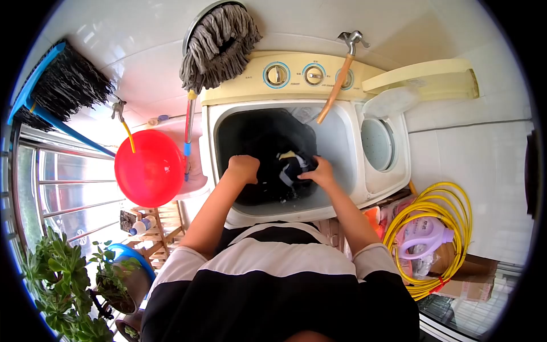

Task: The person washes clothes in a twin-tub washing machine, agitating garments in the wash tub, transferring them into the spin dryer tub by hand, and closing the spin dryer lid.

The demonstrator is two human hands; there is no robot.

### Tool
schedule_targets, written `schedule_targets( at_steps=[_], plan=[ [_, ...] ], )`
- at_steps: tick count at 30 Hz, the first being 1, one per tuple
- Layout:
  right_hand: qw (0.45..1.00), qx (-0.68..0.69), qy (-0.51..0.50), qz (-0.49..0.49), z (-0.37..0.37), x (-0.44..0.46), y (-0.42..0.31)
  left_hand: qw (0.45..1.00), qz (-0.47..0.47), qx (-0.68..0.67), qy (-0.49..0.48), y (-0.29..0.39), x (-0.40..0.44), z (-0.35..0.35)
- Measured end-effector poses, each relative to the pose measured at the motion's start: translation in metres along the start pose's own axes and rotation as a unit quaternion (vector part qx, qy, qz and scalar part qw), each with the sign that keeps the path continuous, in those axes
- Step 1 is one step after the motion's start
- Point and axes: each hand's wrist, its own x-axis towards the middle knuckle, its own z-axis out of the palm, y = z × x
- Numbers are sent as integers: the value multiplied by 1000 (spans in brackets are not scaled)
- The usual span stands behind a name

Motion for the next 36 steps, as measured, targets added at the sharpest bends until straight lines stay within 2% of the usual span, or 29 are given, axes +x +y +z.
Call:
schedule_targets(
  at_steps=[1,3,4,5,7,8,9,11,13,14,15,17,18,19,20,21,23,24,25,26,27,28,29,30,31,33,34,36],
  plan=[
    [1000,-6,0,-4,-18,-2,-10,1000,0,-6,5,-2,12,6],
    [978,210,-17,8,-66,-16,-43,1000,-24,-18,5,-7,34,16],
    [963,269,-22,-14,-91,-25,-60,999,-29,-20,-36,-9,50,19],
    [944,327,-25,-34,-115,-36,-77,999,-22,-20,-35,-8,58,20],
    [920,384,16,-70,-152,-57,-103,999,-14,-33,36,-2,71,22],
    [907,406,49,-96,-163,-63,-108,998,2,-63,20,1,81,23],
    [886,449,94,-73,-169,-68,-100,998,8,-62,22,5,87,29],
    [845,483,124,-194,-192,-79,-132,977,80,-123,153,12,94,38],
    [862,452,134,-188,-211,-94,-131,964,99,-167,180,27,86,36],
    [812,509,115,-262,-215,-96,-126,949,113,-211,204,34,82,36],
    [813,506,118,-263,-219,-102,-120,948,117,-212,204,40,82,40],
    [787,534,155,-268,-227,-112,-109,932,184,-216,228,46,87,51],
    [777,543,168,-269,-229,-116,-104,915,214,-287,188,47,89,55],
    [745,590,152,-273,-231,-118,-101,914,216,-287,188,51,97,65],
    [709,635,136,-275,-231,-121,-98,880,251,-360,182,57,107,79],
    [709,635,137,-274,-229,-124,-92,839,284,-430,175,61,104,85],
    [699,662,154,-222,-223,-126,-81,833,299,-415,213,57,97,95],
    [697,664,156,-221,-219,-125,-82,864,278,-350,231,54,94,98],
    [731,620,185,-216,-213,-124,-84,890,257,-283,248,53,92,100],
    [745,599,203,-212,-210,-123,-85,892,258,-280,244,52,91,101],
    [759,577,220,-207,-207,-123,-85,838,255,-441,197,53,89,103],
    [762,569,192,-243,-207,-120,-85,758,243,-588,144,53,88,104],
    [762,560,163,-281,-207,-117,-84,759,244,-587,142,44,110,123],
    [761,561,167,-280,-208,-116,-80,738,191,-617,194,29,152,158],
    [763,600,168,-171,-210,-116,-74,712,136,-644,244,23,176,175],
    [848,501,150,-88,-199,-111,-39,618,-48,-742,256,25,125,99],
    [883,447,133,-50,-194,-109,-21,606,-51,-748,266,19,115,78],
    [951,267,71,-136,-166,-102,-23,569,-35,-776,268,5,94,49]
  ],
)
